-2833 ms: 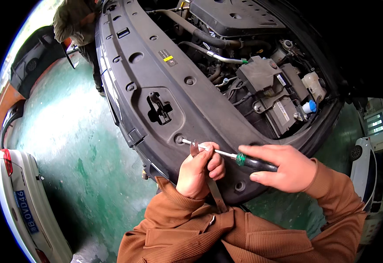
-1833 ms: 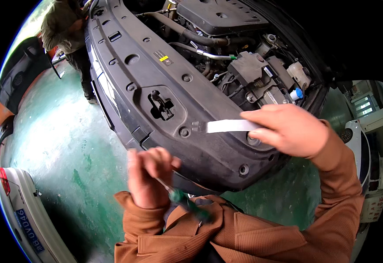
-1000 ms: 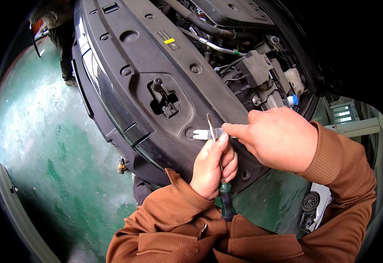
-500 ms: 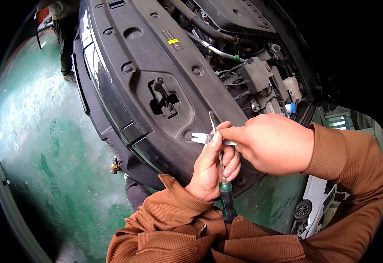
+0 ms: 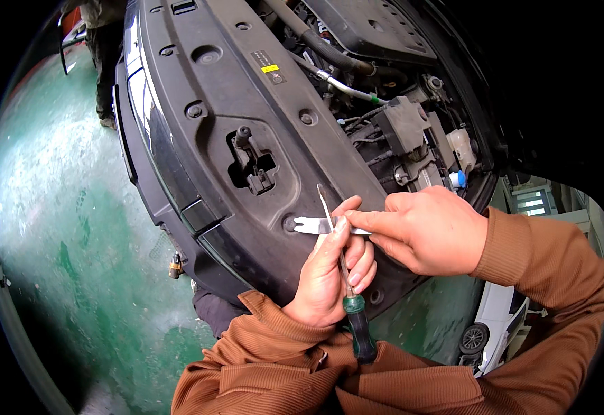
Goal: The person removes fasteners and clips from the front bumper of a car using a pry tool, a screwdriver, and a power drill. They work on the lower edge of the bumper, detaching plastic components and securing the bumper cover.
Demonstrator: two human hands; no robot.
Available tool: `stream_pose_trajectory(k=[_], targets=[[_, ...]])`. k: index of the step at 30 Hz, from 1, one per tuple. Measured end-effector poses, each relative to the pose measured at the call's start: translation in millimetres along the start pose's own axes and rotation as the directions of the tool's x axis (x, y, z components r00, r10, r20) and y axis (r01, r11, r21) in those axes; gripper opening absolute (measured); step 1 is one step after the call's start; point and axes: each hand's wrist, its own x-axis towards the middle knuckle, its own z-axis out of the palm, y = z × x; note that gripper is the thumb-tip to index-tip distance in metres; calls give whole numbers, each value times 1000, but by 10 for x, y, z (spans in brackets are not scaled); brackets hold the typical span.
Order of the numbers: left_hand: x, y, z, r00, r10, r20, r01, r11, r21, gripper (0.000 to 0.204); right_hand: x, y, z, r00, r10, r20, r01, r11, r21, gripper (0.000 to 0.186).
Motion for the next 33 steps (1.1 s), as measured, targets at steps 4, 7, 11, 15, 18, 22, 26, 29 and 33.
stream_pose_trajectory(k=[4, 7, 11, 15, 18, 22, 26, 29, 33], targets=[[14, -2, -4, 1000, 7, -12, -7, 1000, -8, 39, -21, 37, 105, 999, 1, -52, 1, 999, 33, 40], [13, -13, -10, 1000, 27, -6, -27, 1000, 1, 38, -36, 82, 178, 997, 13, -79, -3, 993, 114, 40], [1, -49, -29, 998, 55, 12, -55, 998, 8, 38, -41, 103, 216, 994, 14, -105, 6, 981, 194, 39], [6, -61, -58, 997, 77, 21, -77, 997, -14, 37, -28, 131, 271, 993, 15, -119, 13, 973, 228, 38], [4, -80, -52, 997, 70, -13, -69, 997, 18, 35, -66, 186, 412, 984, 8, -178, 38, 967, 251, 37], [4, -99, -27, 997, 72, -41, -68, 994, 89, 31, -112, 202, 536, 973, 13, -230, 50, 963, 266, 34], [27, -143, -45, 994, 101, -43, -91, 978, 187, 21, -132, 249, 593, 971, 12, -239, 50, 967, 251, 33], [-80, -153, 81, 983, 81, -164, -22, 943, 331, 22, -153, 306, 686, 956, -19, -292, 105, 954, 280, 35], [-453, 45, 569, 908, 218, -358, 72, 761, 645, 22, -202, 355, 758, 961, -6, -277, 79, 965, 251, 34]])
